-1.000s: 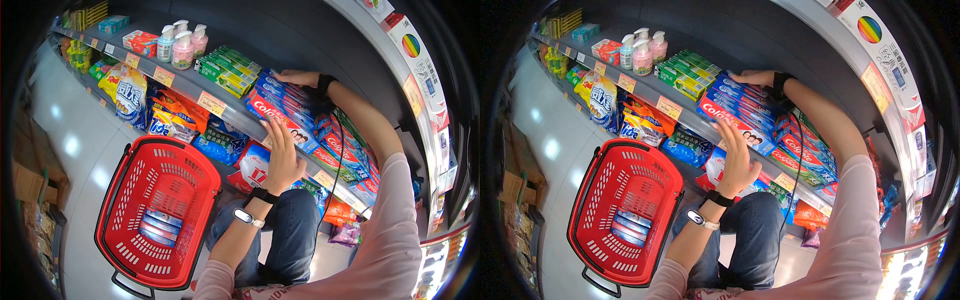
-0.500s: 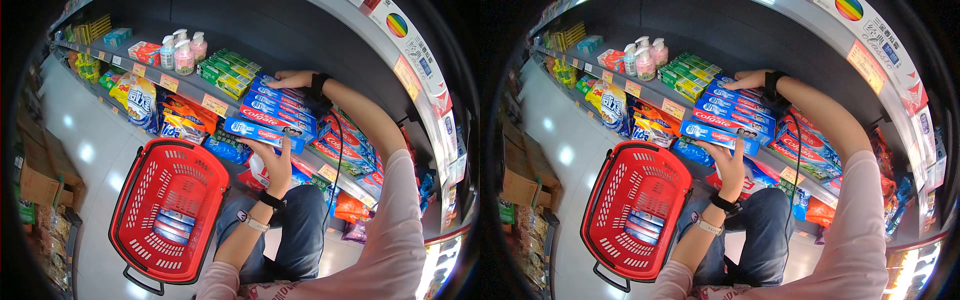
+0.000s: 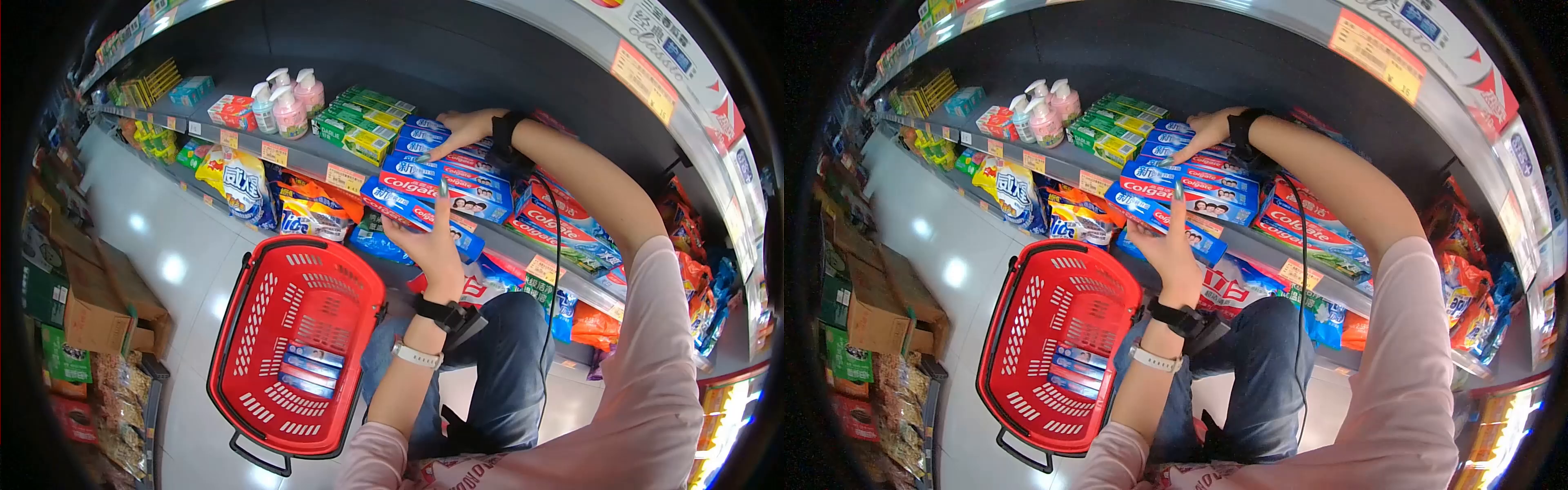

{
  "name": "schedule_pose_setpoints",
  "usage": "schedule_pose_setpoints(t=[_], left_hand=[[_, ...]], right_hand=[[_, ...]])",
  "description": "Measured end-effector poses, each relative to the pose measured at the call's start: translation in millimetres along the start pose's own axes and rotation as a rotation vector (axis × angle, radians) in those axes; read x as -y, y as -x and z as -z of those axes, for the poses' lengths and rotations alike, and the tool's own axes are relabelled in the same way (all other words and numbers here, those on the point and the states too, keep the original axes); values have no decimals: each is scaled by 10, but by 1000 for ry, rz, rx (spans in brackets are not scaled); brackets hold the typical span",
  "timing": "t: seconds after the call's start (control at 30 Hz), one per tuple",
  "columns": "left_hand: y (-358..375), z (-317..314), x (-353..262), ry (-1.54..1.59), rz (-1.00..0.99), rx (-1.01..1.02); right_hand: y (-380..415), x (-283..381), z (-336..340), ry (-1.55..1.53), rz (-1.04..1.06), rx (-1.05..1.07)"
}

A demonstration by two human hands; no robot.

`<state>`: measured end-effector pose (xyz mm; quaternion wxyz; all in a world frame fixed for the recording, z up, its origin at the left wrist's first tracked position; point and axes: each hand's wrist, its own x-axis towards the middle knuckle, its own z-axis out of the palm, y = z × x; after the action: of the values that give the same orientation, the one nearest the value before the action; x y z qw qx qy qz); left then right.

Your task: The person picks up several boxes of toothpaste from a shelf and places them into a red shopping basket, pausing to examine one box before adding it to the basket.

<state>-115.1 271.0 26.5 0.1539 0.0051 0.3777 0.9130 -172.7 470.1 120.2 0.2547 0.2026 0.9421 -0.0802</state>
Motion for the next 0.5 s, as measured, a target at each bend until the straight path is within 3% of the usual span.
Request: schedule_pose_setpoints(t=[0.23,0.5], left_hand=[[-308,-254,-49,-131,72,-49],[-195,-237,-151,78,101,59]], right_hand=[[-5,-14,-96,22,29,-134],[415,212,195,-50,226,-251]])
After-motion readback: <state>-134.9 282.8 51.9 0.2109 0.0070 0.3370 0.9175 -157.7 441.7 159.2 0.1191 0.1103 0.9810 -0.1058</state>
